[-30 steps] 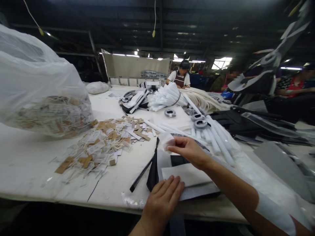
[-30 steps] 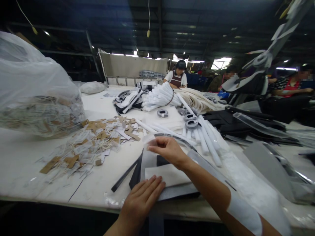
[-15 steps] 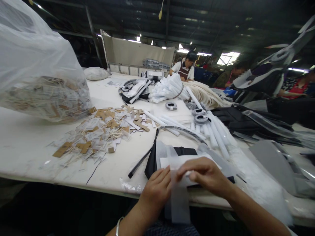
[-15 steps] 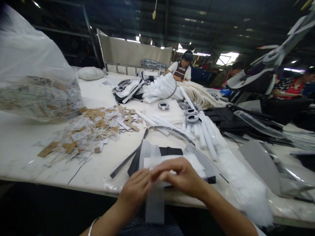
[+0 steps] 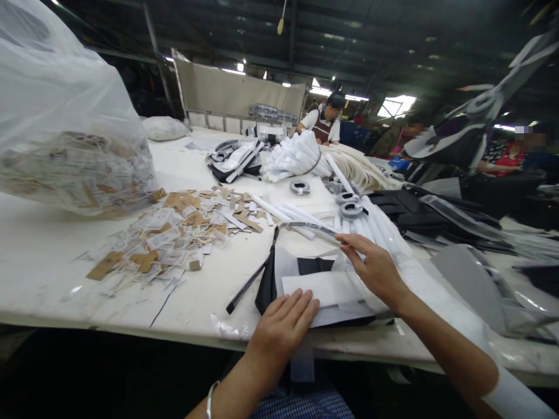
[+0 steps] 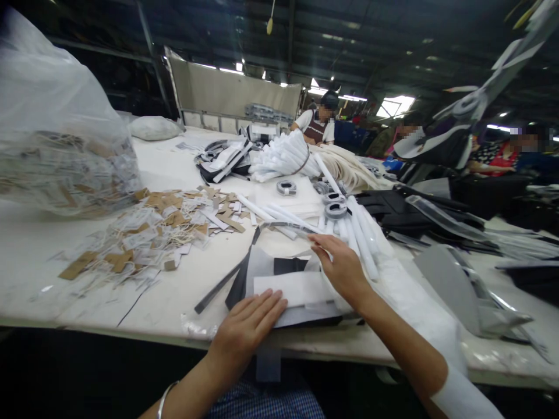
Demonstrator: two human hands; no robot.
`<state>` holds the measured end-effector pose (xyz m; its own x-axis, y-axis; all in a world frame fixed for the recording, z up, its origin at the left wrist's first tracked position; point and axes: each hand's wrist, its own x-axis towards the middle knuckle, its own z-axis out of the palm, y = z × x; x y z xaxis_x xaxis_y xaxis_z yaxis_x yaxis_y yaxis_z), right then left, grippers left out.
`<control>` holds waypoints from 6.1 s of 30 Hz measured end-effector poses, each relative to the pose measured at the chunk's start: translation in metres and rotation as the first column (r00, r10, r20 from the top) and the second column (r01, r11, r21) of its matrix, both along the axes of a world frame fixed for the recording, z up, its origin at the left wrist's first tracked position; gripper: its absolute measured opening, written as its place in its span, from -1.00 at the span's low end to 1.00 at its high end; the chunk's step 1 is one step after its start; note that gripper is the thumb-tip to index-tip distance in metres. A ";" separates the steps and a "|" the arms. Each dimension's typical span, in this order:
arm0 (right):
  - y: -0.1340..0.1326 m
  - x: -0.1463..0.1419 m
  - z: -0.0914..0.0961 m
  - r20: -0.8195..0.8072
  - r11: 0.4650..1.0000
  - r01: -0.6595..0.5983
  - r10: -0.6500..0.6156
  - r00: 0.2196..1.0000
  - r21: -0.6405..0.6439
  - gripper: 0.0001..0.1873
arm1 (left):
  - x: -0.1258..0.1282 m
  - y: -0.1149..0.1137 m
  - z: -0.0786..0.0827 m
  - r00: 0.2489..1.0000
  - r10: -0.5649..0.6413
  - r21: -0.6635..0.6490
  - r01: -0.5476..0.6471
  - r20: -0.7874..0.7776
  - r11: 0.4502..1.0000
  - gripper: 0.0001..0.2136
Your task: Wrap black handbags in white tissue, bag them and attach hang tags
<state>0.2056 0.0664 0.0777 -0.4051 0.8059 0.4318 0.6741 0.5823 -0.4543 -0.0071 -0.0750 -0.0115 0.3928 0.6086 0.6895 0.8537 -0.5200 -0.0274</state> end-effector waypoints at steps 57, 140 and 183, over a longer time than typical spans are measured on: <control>0.190 -0.105 -0.047 -0.086 0.956 -0.270 0.262 0.961 -0.111 -0.89 | 0.010 0.025 -0.018 0.981 0.033 0.329 -0.095 0.191 0.940 -0.70; -0.071 -0.043 -0.050 -0.073 0.900 -0.434 0.431 0.899 -0.030 -0.72 | -0.014 -0.004 -0.018 0.980 -0.133 0.051 0.126 0.147 0.991 -0.72; 0.033 -0.092 -0.043 0.454 0.870 -0.315 0.471 0.757 -0.379 -0.68 | -0.011 -0.004 -0.029 0.970 -0.124 0.042 0.118 0.211 0.992 -0.65</control>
<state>0.1131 0.0991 0.0349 -0.8075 0.5728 -0.1408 0.5874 0.7588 -0.2814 -0.0178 -0.0787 -0.0402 0.3046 0.5444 0.7816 0.7722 -0.6215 0.1319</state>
